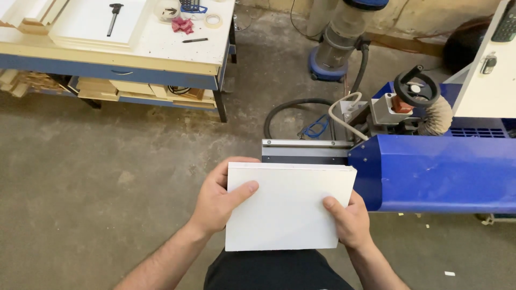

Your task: The person operates an edge banding machine to apply a finished edge to a melamine board, including feeding the board and inspecting the final result.

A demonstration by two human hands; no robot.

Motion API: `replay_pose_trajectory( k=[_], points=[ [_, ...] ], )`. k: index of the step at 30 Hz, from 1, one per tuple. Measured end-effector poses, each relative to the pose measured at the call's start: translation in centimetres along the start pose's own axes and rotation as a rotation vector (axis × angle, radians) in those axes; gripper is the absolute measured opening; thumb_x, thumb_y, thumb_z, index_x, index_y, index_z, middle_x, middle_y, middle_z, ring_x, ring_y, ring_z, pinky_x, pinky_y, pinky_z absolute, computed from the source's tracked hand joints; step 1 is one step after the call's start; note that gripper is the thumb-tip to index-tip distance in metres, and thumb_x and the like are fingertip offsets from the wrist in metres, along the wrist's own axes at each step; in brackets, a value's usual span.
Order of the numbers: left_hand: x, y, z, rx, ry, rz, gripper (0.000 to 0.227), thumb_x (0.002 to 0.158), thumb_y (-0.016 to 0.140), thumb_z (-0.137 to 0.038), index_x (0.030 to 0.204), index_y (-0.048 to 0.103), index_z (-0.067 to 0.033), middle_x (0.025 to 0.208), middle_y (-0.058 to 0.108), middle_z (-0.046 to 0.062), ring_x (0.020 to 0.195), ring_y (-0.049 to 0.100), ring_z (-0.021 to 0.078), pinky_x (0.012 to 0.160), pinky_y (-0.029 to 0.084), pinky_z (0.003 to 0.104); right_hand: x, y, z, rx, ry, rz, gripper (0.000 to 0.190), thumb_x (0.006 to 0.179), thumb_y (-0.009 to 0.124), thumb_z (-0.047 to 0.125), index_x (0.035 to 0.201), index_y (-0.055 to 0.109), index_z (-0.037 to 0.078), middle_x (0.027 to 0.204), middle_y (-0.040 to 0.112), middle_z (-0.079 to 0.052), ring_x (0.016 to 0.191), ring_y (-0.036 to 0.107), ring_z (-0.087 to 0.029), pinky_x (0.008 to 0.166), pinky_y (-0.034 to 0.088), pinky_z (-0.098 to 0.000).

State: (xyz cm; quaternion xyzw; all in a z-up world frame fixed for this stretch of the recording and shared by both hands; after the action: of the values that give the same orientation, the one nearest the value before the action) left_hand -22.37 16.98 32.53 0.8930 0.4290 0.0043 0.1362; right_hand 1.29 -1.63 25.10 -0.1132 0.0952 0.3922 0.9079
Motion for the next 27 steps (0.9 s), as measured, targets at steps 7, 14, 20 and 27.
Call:
replay_pose_trajectory(
  k=[7,14,20,27],
  points=[
    [0.3,-0.5,0.2,0.011,-0.015,-0.094,0.037,0.082,0.078,-0.014,0.118,0.072,-0.0076,0.102,0.077,0.007,0.086,0.07,0.0164,0.071,0.058,0.032,-0.1,0.1,0.2,0.045,0.014,-0.007,0.059,0.073,0.075,0.036,0.12,0.071,0.0,0.115,0.078,-0.015,0.101,0.075,-0.029,0.081,0.061,-0.043],
    [1.2,-1.3,-0.5,-0.038,0.08,-0.152,0.04,0.079,0.079,-0.005,0.117,0.064,-0.0072,0.115,0.08,0.014,0.095,0.073,0.0175,0.079,0.061,0.031,-0.1,0.5,0.6,-0.045,0.101,-0.069,0.06,0.07,0.075,0.041,0.118,0.073,0.005,0.113,0.08,-0.011,0.1,0.075,-0.026,0.081,0.059,-0.0405],
    [3.6,-3.3,-1.1,0.174,0.164,-0.046,0.014,0.081,0.081,-0.006,0.082,0.068,-0.0097,0.094,0.078,0.008,0.086,0.07,0.0152,0.073,0.053,0.027,-0.5,1.7,1.9,-0.175,0.13,-0.006,0.054,0.07,0.077,0.042,0.114,0.078,0.009,0.111,0.082,-0.006,0.099,0.077,-0.021,0.079,0.059,-0.0362],
    [3.7,1.0,-5.3,0.8,0.377,0.381,0.015,0.08,0.085,-0.022,0.092,0.082,-0.014,0.091,0.081,-0.002,0.084,0.074,0.0107,0.078,0.055,0.025,-0.9,3.2,3.0,-0.435,-0.002,0.087,0.054,0.071,0.076,0.051,0.111,0.081,0.016,0.108,0.084,0.002,0.099,0.076,-0.012,0.08,0.055,-0.0312]
  ],
)
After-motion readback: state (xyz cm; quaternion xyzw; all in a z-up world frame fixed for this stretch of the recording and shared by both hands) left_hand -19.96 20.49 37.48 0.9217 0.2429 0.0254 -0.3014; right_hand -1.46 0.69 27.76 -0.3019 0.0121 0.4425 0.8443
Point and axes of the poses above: each hand's wrist, its own x-axis towards the middle knuckle, its own y-axis out of the palm, z = x × y, the point moved 9 cm from there along x, towards the middle knuckle
